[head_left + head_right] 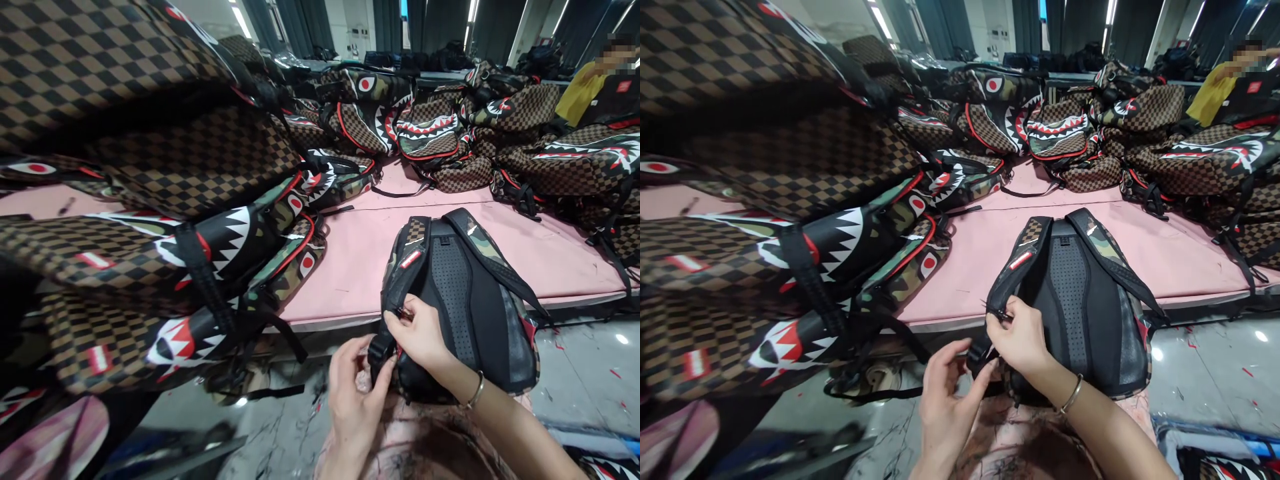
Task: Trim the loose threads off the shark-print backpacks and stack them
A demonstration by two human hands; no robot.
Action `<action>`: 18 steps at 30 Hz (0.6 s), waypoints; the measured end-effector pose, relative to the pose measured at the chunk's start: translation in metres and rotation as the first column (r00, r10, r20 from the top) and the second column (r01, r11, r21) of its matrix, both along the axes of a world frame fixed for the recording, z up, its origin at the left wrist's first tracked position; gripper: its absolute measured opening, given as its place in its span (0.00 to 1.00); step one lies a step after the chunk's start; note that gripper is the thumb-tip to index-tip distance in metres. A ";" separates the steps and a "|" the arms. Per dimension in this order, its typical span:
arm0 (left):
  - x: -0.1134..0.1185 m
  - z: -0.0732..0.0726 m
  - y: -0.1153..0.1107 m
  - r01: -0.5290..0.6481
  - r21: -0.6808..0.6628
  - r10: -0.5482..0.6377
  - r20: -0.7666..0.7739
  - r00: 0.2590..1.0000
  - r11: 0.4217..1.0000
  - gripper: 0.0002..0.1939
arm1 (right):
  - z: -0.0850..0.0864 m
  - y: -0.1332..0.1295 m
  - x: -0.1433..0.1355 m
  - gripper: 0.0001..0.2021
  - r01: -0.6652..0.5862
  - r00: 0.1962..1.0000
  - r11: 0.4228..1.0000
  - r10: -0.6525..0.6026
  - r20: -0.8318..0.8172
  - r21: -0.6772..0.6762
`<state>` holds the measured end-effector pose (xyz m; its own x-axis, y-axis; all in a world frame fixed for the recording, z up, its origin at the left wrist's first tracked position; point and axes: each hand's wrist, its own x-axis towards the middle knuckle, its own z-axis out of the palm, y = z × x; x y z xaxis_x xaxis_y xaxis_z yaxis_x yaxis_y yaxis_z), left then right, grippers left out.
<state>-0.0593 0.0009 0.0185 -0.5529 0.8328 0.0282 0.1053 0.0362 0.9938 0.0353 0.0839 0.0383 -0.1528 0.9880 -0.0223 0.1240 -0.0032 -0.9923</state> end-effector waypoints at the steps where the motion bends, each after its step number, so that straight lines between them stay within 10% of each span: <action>1: -0.002 -0.001 -0.001 -0.010 0.001 0.010 -0.024 1.000 1.000 0.20 | 0.003 0.001 0.001 0.04 -0.035 0.997 0.999 0.033 0.067 0.033; 5: -0.013 0.000 0.003 0.098 -0.107 -0.069 0.246 0.967 0.989 0.14 | 0.008 0.003 0.017 0.09 -0.169 0.973 0.974 0.141 0.180 0.149; 9: -0.023 0.001 0.011 0.221 -0.120 -0.083 0.676 0.732 0.968 0.12 | -0.010 -0.003 0.037 0.10 -0.035 0.962 0.948 -0.054 0.269 0.316; 18: -0.018 -0.002 0.008 0.182 -0.176 0.034 0.801 0.597 0.967 0.10 | -0.037 -0.017 0.039 0.07 -0.281 0.880 0.703 -0.083 0.468 0.653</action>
